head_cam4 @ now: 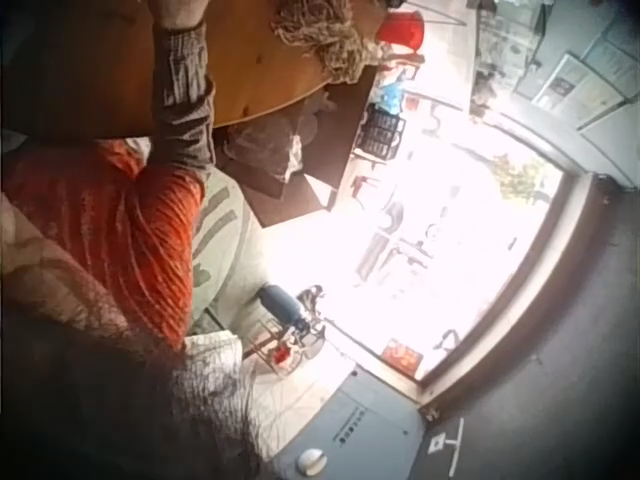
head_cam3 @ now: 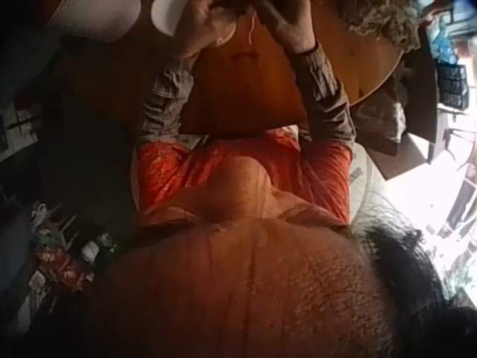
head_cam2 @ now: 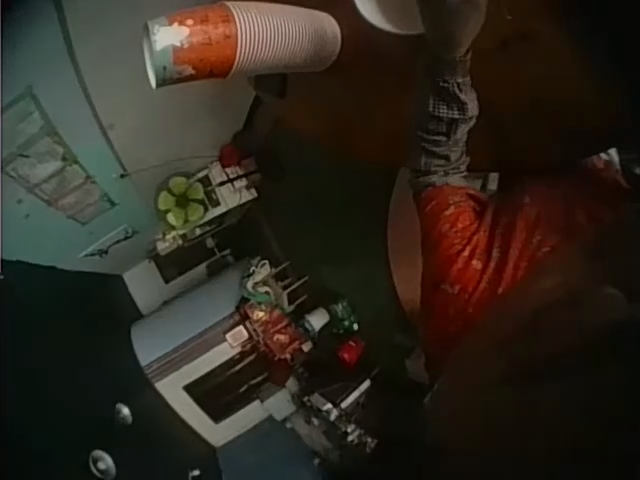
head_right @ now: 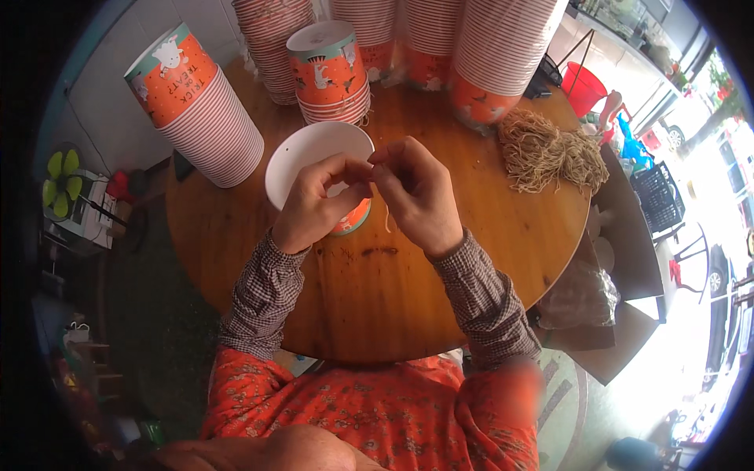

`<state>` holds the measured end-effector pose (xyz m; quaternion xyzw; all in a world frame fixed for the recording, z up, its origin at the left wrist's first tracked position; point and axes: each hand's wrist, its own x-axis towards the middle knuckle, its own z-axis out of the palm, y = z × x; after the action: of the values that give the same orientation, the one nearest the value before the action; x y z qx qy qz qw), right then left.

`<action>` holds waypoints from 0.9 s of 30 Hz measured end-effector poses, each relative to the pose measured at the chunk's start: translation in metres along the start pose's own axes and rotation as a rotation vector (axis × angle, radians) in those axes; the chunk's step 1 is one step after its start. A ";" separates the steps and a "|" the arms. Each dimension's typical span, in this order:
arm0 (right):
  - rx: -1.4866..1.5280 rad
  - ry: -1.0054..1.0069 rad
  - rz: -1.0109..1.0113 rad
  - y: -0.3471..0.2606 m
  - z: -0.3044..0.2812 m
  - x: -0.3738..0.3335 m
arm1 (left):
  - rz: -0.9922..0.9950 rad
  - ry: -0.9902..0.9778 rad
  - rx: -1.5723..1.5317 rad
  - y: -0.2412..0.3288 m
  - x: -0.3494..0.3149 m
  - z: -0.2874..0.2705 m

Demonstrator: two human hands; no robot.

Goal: Threading thin cords through pre-drilled holes in paper buckets and tying them to form handles.

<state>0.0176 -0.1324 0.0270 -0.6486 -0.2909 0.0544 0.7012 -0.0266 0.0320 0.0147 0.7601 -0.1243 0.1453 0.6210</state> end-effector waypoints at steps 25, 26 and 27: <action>-0.058 0.004 -0.056 -0.044 -0.025 0.025 | -0.019 -0.080 0.530 -0.027 0.005 -0.024; -0.044 0.005 -0.063 -0.046 -0.027 0.026 | -0.025 -0.116 0.534 -0.027 0.005 -0.024; -0.031 0.005 -0.071 -0.047 -0.028 0.026 | -0.031 -0.152 0.537 -0.027 0.004 -0.024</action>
<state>0.0381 -0.1522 0.0806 -0.6488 -0.3129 0.0233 0.6932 -0.0148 0.0608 -0.0041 0.9080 -0.1159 0.1062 0.3884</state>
